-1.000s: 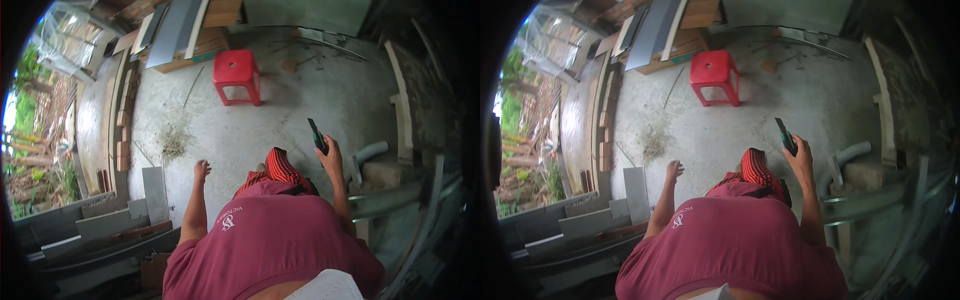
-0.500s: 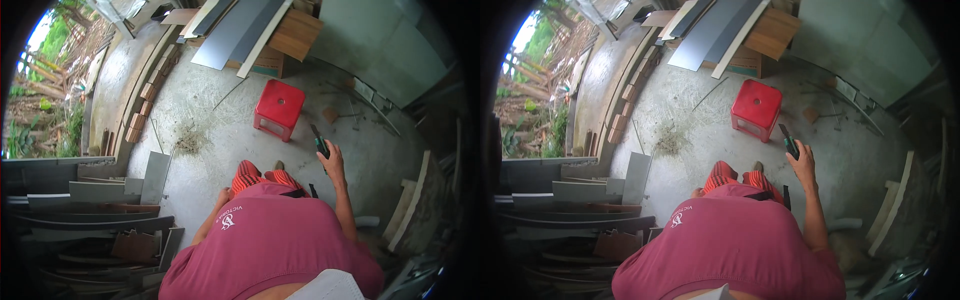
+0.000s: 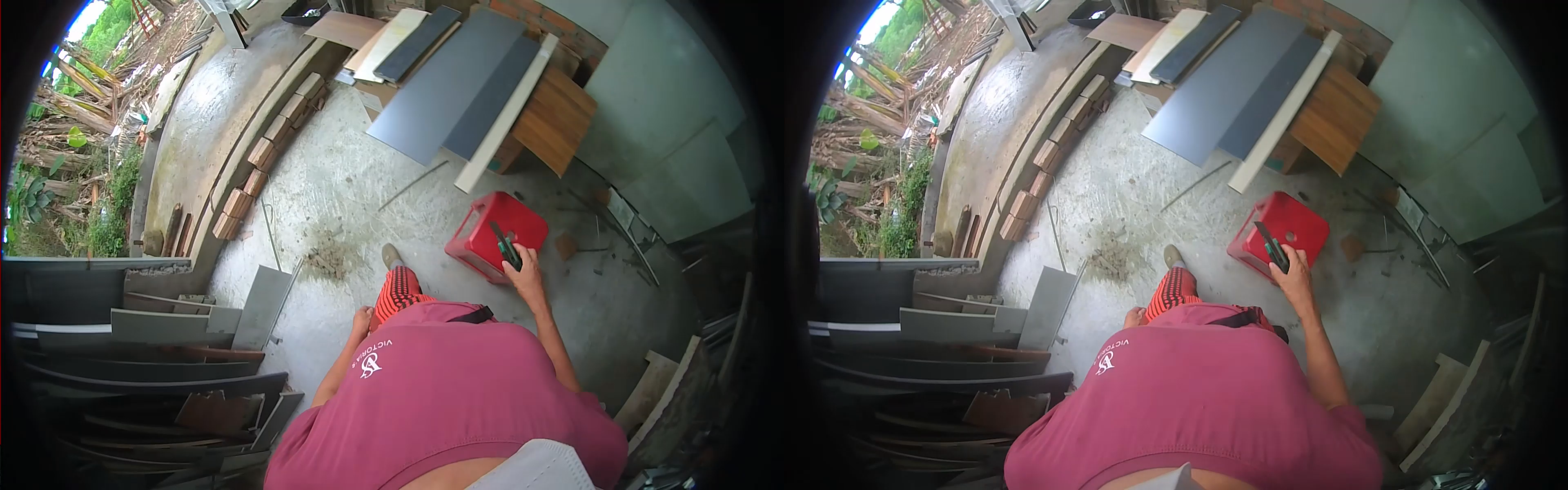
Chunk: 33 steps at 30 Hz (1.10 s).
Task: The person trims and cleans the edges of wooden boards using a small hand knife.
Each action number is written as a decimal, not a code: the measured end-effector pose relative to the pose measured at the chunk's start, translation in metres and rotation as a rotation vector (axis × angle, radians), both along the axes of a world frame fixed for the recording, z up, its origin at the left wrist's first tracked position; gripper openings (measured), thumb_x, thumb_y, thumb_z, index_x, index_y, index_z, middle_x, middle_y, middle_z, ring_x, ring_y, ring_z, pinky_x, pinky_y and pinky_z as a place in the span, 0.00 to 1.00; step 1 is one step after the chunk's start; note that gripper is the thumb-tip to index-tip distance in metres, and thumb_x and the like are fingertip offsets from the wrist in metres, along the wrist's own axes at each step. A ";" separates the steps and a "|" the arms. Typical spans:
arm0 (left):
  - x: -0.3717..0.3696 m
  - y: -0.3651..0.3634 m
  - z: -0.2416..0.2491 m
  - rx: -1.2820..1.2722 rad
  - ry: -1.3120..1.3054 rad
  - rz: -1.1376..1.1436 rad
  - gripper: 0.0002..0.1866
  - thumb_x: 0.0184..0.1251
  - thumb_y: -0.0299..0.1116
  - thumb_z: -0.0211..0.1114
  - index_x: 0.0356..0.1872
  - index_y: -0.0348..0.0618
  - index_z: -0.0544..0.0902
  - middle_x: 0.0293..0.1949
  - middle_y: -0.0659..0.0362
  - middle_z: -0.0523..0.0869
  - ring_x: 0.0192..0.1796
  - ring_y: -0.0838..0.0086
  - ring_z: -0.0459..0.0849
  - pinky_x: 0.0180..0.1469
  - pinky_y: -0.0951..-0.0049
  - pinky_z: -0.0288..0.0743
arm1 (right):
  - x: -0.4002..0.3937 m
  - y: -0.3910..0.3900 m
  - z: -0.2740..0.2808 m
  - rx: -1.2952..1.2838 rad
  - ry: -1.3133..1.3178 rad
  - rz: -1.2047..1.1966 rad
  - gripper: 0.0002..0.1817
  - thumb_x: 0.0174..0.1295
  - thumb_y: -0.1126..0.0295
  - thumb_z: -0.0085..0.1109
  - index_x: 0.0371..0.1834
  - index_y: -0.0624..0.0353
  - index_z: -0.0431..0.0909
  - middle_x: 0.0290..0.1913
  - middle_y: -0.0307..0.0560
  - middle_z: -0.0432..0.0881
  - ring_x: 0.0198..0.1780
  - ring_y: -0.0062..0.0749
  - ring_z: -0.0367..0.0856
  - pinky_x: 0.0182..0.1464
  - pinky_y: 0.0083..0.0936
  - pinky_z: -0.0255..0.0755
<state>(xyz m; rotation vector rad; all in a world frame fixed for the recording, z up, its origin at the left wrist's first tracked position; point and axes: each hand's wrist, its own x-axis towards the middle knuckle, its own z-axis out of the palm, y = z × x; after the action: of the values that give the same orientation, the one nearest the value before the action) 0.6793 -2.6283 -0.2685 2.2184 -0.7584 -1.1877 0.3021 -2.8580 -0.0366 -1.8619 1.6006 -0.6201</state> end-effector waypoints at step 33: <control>0.170 -0.816 0.106 -0.512 -0.272 -0.762 0.20 0.57 0.40 0.57 0.42 0.32 0.75 0.39 0.40 0.79 0.45 0.50 0.76 0.47 0.61 0.70 | 0.322 -0.474 -0.087 0.758 -1.001 -0.319 0.22 0.56 0.63 0.51 0.52 0.62 0.63 0.35 0.42 0.73 0.36 0.23 0.73 0.37 0.19 0.70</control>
<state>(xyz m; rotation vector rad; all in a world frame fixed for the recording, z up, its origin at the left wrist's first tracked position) 0.8495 -3.4444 -0.1629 1.6978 -1.8927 -0.8398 0.6237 -3.3317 -0.1237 -0.5609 1.1609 -0.7588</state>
